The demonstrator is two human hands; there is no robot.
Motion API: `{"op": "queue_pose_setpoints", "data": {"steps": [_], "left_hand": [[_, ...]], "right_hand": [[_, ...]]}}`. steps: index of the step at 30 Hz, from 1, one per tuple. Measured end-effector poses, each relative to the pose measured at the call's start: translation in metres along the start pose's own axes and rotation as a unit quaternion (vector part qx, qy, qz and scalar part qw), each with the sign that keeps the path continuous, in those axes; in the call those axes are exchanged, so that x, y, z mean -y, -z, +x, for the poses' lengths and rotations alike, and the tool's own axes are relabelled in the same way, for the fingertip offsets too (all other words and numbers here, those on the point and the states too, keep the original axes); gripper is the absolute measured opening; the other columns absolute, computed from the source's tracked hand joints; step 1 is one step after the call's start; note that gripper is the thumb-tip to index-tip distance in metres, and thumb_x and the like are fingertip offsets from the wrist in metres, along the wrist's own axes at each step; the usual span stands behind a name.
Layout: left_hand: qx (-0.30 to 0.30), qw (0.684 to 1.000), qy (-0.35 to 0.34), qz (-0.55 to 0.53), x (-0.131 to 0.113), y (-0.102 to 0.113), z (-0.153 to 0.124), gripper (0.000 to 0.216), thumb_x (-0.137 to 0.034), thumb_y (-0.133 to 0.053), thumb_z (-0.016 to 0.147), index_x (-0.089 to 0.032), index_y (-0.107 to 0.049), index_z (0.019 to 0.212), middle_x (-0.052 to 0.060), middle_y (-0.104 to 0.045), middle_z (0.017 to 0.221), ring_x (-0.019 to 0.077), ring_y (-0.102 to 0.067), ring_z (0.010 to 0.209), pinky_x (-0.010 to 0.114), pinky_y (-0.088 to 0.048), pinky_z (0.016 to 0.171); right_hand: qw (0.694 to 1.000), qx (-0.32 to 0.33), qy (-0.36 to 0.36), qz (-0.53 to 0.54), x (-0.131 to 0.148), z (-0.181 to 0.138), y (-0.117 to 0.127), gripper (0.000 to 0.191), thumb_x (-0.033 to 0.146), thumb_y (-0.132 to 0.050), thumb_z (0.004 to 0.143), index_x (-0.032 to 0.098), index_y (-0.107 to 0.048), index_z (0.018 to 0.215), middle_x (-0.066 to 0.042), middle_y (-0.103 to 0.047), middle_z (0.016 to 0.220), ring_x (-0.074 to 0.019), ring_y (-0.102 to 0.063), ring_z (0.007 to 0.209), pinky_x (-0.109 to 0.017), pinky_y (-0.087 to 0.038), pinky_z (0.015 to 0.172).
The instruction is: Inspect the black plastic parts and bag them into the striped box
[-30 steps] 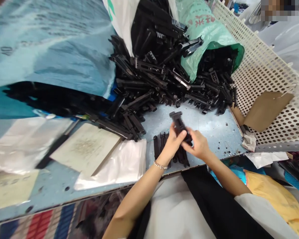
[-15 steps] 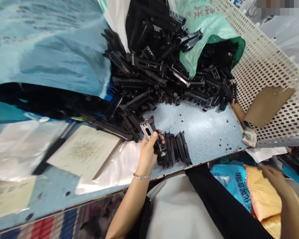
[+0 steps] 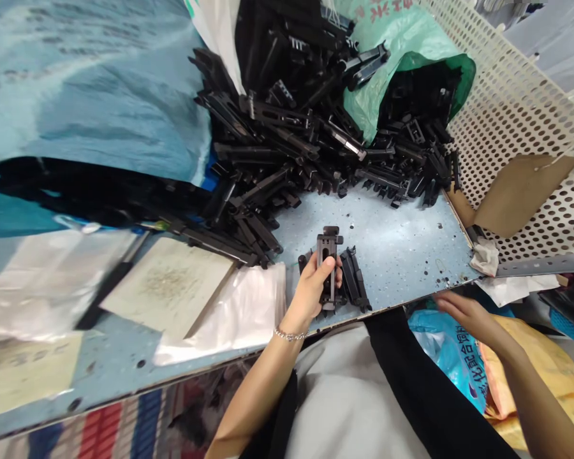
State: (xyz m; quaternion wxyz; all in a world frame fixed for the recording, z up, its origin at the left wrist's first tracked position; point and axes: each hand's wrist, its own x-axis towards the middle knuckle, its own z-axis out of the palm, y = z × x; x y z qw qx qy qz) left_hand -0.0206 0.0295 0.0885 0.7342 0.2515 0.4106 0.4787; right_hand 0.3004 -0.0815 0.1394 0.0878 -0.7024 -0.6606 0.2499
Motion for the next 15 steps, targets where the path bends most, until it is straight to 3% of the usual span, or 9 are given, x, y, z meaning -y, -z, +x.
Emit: {"op": "queue_pose_setpoints", "data": {"steps": [1, 3, 5, 7, 9, 11, 13, 15], "left_hand": [[0.003, 1.000, 0.013, 0.001, -0.001, -0.003, -0.003, 0.050, -0.056, -0.083, 0.073, -0.017, -0.062, 0.095, -0.001, -0.064, 0.081, 0.0088, -0.057, 0.060, 0.021, -0.050, 0.054], [0.010, 0.999, 0.043, 0.003, -0.004, -0.007, -0.009, 0.055, -0.058, -0.083, 0.072, -0.017, -0.061, 0.101, -0.001, -0.063, 0.083, 0.0091, -0.057, 0.058, 0.022, -0.051, 0.051], [0.019, 0.997, 0.071, 0.010, -0.008, -0.008, -0.015, 0.059, -0.062, -0.081, 0.072, -0.017, -0.060, 0.103, -0.001, -0.063, 0.082, 0.0092, -0.057, 0.055, 0.022, -0.050, 0.048], [0.022, 0.995, 0.094, 0.018, -0.011, -0.004, -0.020, 0.060, -0.065, -0.080, 0.072, -0.017, -0.058, 0.100, -0.001, -0.063, 0.081, 0.0091, -0.056, 0.053, 0.022, -0.049, 0.045], [0.014, 0.994, 0.105, 0.025, -0.012, 0.001, -0.024, 0.060, -0.067, -0.080, 0.070, -0.018, -0.056, 0.097, -0.001, -0.062, 0.078, 0.0091, -0.056, 0.051, 0.021, -0.046, 0.042], [0.000, 0.994, 0.105, 0.023, -0.013, 0.007, -0.027, 0.059, -0.065, -0.081, 0.070, -0.019, -0.055, 0.097, -0.002, -0.063, 0.077, 0.0092, -0.056, 0.050, 0.020, -0.045, 0.041], [-0.009, 0.994, 0.110, 0.003, -0.013, 0.010, -0.028, 0.060, -0.065, -0.082, 0.070, -0.020, -0.055, 0.097, -0.001, -0.063, 0.077, 0.0093, -0.055, 0.050, 0.021, -0.045, 0.040], [-0.005, 0.992, 0.125, -0.028, -0.013, 0.010, -0.028, 0.063, -0.066, -0.083, 0.067, -0.019, -0.056, 0.099, -0.001, -0.063, 0.076, 0.0093, -0.054, 0.049, 0.021, -0.044, 0.040]], "right_hand": [[0.996, 0.003, 0.086, -0.010, 0.010, 0.032, -0.007, 0.047, 0.058, -0.042, 0.102, 0.023, -0.072, 0.113, -0.010, -0.076, 0.107, -0.0292, -0.072, 0.097, -0.044, -0.059, 0.087], [0.962, -0.093, 0.243, -0.078, 0.046, 0.089, -0.018, 0.051, 0.056, -0.040, 0.104, 0.017, -0.067, 0.123, -0.017, -0.073, 0.115, -0.0312, -0.067, 0.106, -0.046, -0.055, 0.090], [0.902, -0.144, 0.378, -0.154, 0.089, 0.130, -0.026, 0.047, 0.053, -0.044, 0.104, 0.015, -0.067, 0.118, -0.017, -0.072, 0.108, -0.0297, -0.065, 0.098, -0.044, -0.053, 0.082], [0.842, -0.153, 0.476, -0.203, 0.124, 0.157, -0.031, 0.038, 0.046, -0.045, 0.105, 0.016, -0.069, 0.104, -0.013, -0.070, 0.092, -0.0259, -0.060, 0.087, -0.039, -0.047, 0.072], [0.795, -0.142, 0.547, -0.221, 0.146, 0.175, -0.034, 0.036, 0.039, -0.044, 0.107, 0.018, -0.068, 0.088, -0.008, -0.065, 0.079, -0.0229, -0.055, 0.078, -0.036, -0.042, 0.066], [0.771, -0.111, 0.590, -0.213, 0.155, 0.187, -0.034, 0.040, 0.035, -0.042, 0.108, 0.019, -0.064, 0.079, -0.006, -0.060, 0.074, -0.0212, -0.051, 0.075, -0.035, -0.038, 0.063], [0.770, -0.063, 0.604, -0.194, 0.159, 0.195, -0.034, 0.042, 0.038, -0.041, 0.108, 0.019, -0.063, 0.078, -0.006, -0.059, 0.074, -0.0208, -0.049, 0.076, -0.035, -0.037, 0.063], [0.791, -0.017, 0.589, -0.166, 0.161, 0.200, -0.035, 0.043, 0.045, -0.042, 0.107, 0.020, -0.062, 0.078, -0.007, -0.060, 0.076, -0.0212, -0.050, 0.077, -0.035, -0.037, 0.065]]}}
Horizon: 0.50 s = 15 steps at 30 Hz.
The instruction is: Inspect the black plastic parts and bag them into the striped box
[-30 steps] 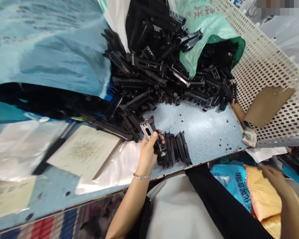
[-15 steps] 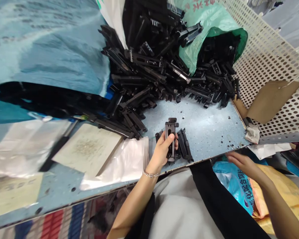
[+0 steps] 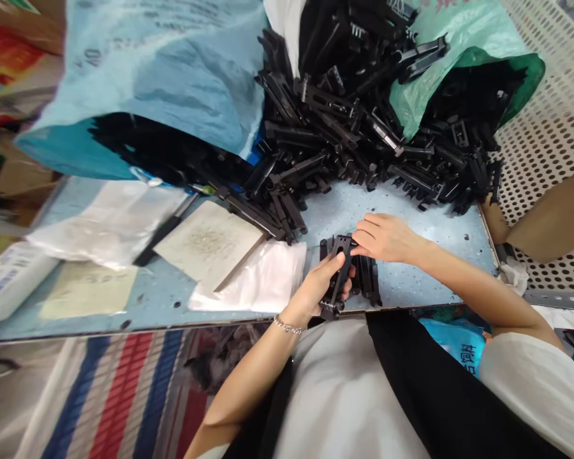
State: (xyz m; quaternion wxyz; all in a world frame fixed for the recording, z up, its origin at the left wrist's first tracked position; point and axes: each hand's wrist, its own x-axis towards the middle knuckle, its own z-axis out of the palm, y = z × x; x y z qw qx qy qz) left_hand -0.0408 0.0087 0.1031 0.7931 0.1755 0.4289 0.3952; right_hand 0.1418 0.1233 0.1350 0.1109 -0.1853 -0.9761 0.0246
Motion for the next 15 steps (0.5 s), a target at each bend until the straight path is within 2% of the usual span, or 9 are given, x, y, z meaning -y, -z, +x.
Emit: {"op": "queue_pose_setpoints", "data": {"steps": [3, 5, 6, 7, 9, 12, 14, 15], "left_hand": [[-0.008, 1.000, -0.015, -0.021, -0.001, -0.002, 0.005, 0.066, -0.068, -0.083, 0.065, -0.017, -0.058, 0.099, 0.000, -0.063, 0.074, 0.0094, -0.054, 0.048, 0.022, -0.044, 0.040], [-0.047, 0.997, -0.063, -0.024, -0.002, -0.002, 0.011, 0.063, -0.067, -0.082, 0.067, -0.017, -0.059, 0.098, -0.001, -0.064, 0.075, 0.0096, -0.055, 0.049, 0.023, -0.046, 0.043], [-0.073, 0.993, -0.088, -0.024, -0.003, 0.000, 0.014, 0.062, -0.067, -0.082, 0.068, -0.017, -0.060, 0.097, 0.000, -0.065, 0.075, 0.0103, -0.057, 0.051, 0.023, -0.048, 0.045], [-0.099, 0.989, -0.111, -0.025, -0.005, 0.002, 0.016, 0.060, -0.066, -0.081, 0.069, -0.016, -0.061, 0.097, 0.000, -0.066, 0.076, 0.0113, -0.059, 0.054, 0.024, -0.049, 0.048], [-0.129, 0.981, -0.143, -0.023, -0.006, 0.005, 0.018, 0.058, -0.065, -0.080, 0.071, -0.016, -0.063, 0.098, 0.001, -0.067, 0.076, 0.0140, -0.064, 0.062, 0.025, -0.052, 0.055], [-0.126, 0.978, -0.164, -0.006, -0.002, 0.007, 0.014, 0.056, -0.064, -0.076, 0.077, -0.016, -0.065, 0.103, 0.002, -0.069, 0.081, 0.0157, -0.066, 0.070, 0.027, -0.054, 0.063], [-0.141, 0.967, -0.210, 0.033, 0.006, 0.007, 0.006, 0.050, -0.064, -0.068, 0.084, -0.018, -0.064, 0.103, 0.003, -0.068, 0.085, 0.0150, -0.064, 0.072, 0.028, -0.054, 0.068], [-0.153, 0.955, -0.244, 0.068, 0.010, 0.007, 0.002, 0.048, -0.063, -0.066, 0.087, -0.019, -0.063, 0.106, 0.003, -0.067, 0.088, 0.0150, -0.064, 0.074, 0.029, -0.055, 0.071]], "right_hand": [[0.987, 0.005, -0.121, 0.105, 0.004, 0.006, -0.004, 0.047, 0.048, -0.037, 0.108, 0.019, -0.061, 0.080, -0.006, -0.061, 0.076, -0.0196, -0.052, 0.074, -0.033, -0.038, 0.065], [0.956, 0.014, -0.220, 0.192, 0.015, 0.008, -0.006, 0.051, 0.046, -0.028, 0.110, 0.018, -0.060, 0.083, -0.003, -0.061, 0.073, -0.0166, -0.053, 0.068, -0.030, -0.038, 0.063], [0.942, 0.024, -0.247, 0.226, 0.023, 0.008, -0.007, 0.051, 0.046, -0.026, 0.110, 0.018, -0.060, 0.084, -0.002, -0.061, 0.073, -0.0153, -0.054, 0.067, -0.029, -0.039, 0.063], [0.937, 0.037, -0.248, 0.245, 0.032, 0.006, -0.009, 0.050, 0.047, -0.028, 0.110, 0.018, -0.061, 0.085, -0.002, -0.062, 0.074, -0.0149, -0.055, 0.068, -0.028, -0.039, 0.064], [0.952, 0.053, -0.191, 0.235, 0.054, 0.001, -0.012, 0.043, 0.050, -0.040, 0.107, 0.018, -0.061, 0.086, -0.004, -0.065, 0.080, -0.0165, -0.058, 0.075, -0.029, -0.040, 0.067], [0.974, 0.041, -0.115, 0.189, 0.087, -0.009, -0.023, 0.034, 0.042, -0.049, 0.105, 0.018, -0.060, 0.084, -0.008, -0.067, 0.087, -0.0201, -0.060, 0.084, -0.032, -0.044, 0.073], [0.965, 0.024, -0.143, 0.220, 0.104, -0.015, -0.031, 0.031, 0.036, -0.047, 0.106, 0.018, -0.058, 0.083, -0.008, -0.067, 0.085, -0.0195, -0.060, 0.082, -0.032, -0.046, 0.074], [0.950, 0.019, -0.171, 0.259, 0.111, -0.017, -0.035, 0.030, 0.035, -0.046, 0.107, 0.019, -0.058, 0.084, -0.007, -0.067, 0.085, -0.0184, -0.061, 0.081, -0.031, -0.047, 0.073]]}}
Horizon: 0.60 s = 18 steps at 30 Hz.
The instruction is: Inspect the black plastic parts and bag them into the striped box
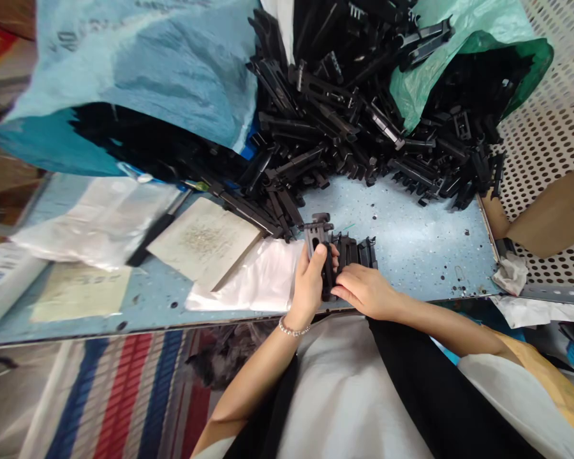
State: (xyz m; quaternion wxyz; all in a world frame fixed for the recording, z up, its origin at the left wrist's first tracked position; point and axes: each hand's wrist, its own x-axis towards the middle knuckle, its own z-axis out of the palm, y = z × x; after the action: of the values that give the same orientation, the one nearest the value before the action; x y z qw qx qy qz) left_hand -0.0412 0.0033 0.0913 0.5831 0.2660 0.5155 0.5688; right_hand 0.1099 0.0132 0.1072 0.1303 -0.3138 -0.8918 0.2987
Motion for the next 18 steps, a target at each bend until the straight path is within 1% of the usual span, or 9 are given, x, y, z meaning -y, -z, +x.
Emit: {"op": "queue_pose_setpoints", "data": {"steps": [3, 5, 6, 8, 9, 11, 13, 15, 18], "left_hand": [[-0.023, 0.985, -0.120, 0.123, 0.008, 0.013, -0.010, 0.065, -0.055, -0.076, 0.081, -0.023, -0.052, 0.132, 0.006, -0.064, 0.112, 0.0182, -0.065, 0.088, 0.035, -0.055, 0.089], [-0.063, 0.967, -0.153, 0.194, 0.013, 0.031, -0.006, 0.084, -0.050, -0.081, 0.077, -0.023, -0.039, 0.146, 0.011, -0.058, 0.130, 0.0234, -0.065, 0.105, 0.041, -0.051, 0.102], [-0.089, 0.959, -0.151, 0.223, 0.016, 0.041, -0.001, 0.084, -0.049, -0.079, 0.079, -0.022, -0.037, 0.147, 0.012, -0.056, 0.133, 0.0257, -0.064, 0.112, 0.043, -0.049, 0.105], [-0.116, 0.950, -0.110, 0.268, 0.024, 0.059, 0.011, 0.066, -0.049, -0.070, 0.087, -0.019, -0.045, 0.141, 0.014, -0.060, 0.130, 0.0285, -0.061, 0.120, 0.046, -0.046, 0.110], [-0.113, 0.950, -0.085, 0.279, 0.030, 0.066, 0.018, 0.058, -0.049, -0.066, 0.090, -0.019, -0.050, 0.137, 0.013, -0.062, 0.128, 0.0292, -0.060, 0.122, 0.047, -0.044, 0.112], [-0.091, 0.950, -0.058, 0.293, 0.043, 0.072, 0.028, 0.050, -0.049, -0.060, 0.093, -0.020, -0.055, 0.134, 0.013, -0.064, 0.131, 0.0301, -0.057, 0.129, 0.049, -0.040, 0.117], [-0.073, 0.940, -0.084, 0.324, 0.057, 0.069, 0.033, 0.049, -0.048, -0.055, 0.096, -0.020, -0.056, 0.137, 0.015, -0.060, 0.139, 0.0309, -0.051, 0.138, 0.051, -0.034, 0.122], [-0.061, 0.914, -0.134, 0.379, 0.067, 0.063, 0.036, 0.051, -0.044, -0.052, 0.097, -0.017, -0.055, 0.140, 0.018, -0.055, 0.143, 0.0320, -0.046, 0.141, 0.053, -0.032, 0.123], [-0.050, 0.874, -0.196, 0.441, 0.070, 0.058, 0.034, 0.051, -0.037, -0.049, 0.097, -0.013, -0.054, 0.142, 0.023, -0.051, 0.144, 0.0343, -0.045, 0.142, 0.057, -0.033, 0.122]], "right_hand": [[0.988, 0.019, -0.073, 0.135, 0.002, -0.008, -0.009, 0.025, 0.032, -0.048, 0.106, 0.019, -0.060, 0.088, -0.003, -0.069, 0.087, -0.0152, -0.063, 0.077, -0.028, -0.050, 0.071], [0.982, 0.029, -0.089, 0.163, -0.009, -0.007, -0.004, 0.024, 0.031, -0.048, 0.106, 0.020, -0.063, 0.092, -0.003, -0.071, 0.090, -0.0150, -0.066, 0.080, -0.029, -0.052, 0.074], [0.984, 0.012, -0.096, 0.148, -0.020, -0.005, 0.004, 0.025, 0.033, -0.047, 0.106, 0.020, -0.065, 0.094, -0.003, -0.071, 0.091, -0.0156, -0.066, 0.082, -0.030, -0.052, 0.076], [0.987, -0.083, -0.120, 0.063, -0.056, 0.002, 0.027, 0.029, 0.037, -0.043, 0.107, 0.021, -0.066, 0.101, -0.006, -0.070, 0.097, -0.0175, -0.066, 0.088, -0.034, -0.054, 0.080], [0.976, -0.164, -0.142, -0.007, -0.079, 0.006, 0.041, 0.033, 0.039, -0.040, 0.108, 0.020, -0.066, 0.104, -0.008, -0.069, 0.099, -0.0191, -0.066, 0.091, -0.036, -0.054, 0.082], [0.911, -0.333, -0.174, -0.170, -0.130, 0.014, 0.073, 0.040, 0.042, -0.036, 0.108, 0.016, -0.066, 0.110, -0.015, -0.065, 0.108, -0.0258, -0.063, 0.105, -0.045, -0.052, 0.092], [0.880, -0.380, -0.197, -0.205, -0.177, 0.019, 0.102, 0.043, 0.047, -0.036, 0.108, 0.015, -0.066, 0.110, -0.020, -0.060, 0.116, -0.0340, -0.057, 0.118, -0.055, -0.048, 0.097], [0.871, -0.392, -0.175, -0.239, -0.210, 0.021, 0.125, 0.048, 0.050, -0.032, 0.108, 0.018, -0.066, 0.098, -0.017, -0.061, 0.107, -0.0303, -0.057, 0.113, -0.048, -0.050, 0.091], [0.871, -0.394, -0.129, -0.262, -0.227, 0.015, 0.148, 0.051, 0.050, -0.028, 0.109, 0.019, -0.063, 0.087, -0.013, -0.061, 0.097, -0.0263, -0.058, 0.103, -0.044, -0.050, 0.084]]}}
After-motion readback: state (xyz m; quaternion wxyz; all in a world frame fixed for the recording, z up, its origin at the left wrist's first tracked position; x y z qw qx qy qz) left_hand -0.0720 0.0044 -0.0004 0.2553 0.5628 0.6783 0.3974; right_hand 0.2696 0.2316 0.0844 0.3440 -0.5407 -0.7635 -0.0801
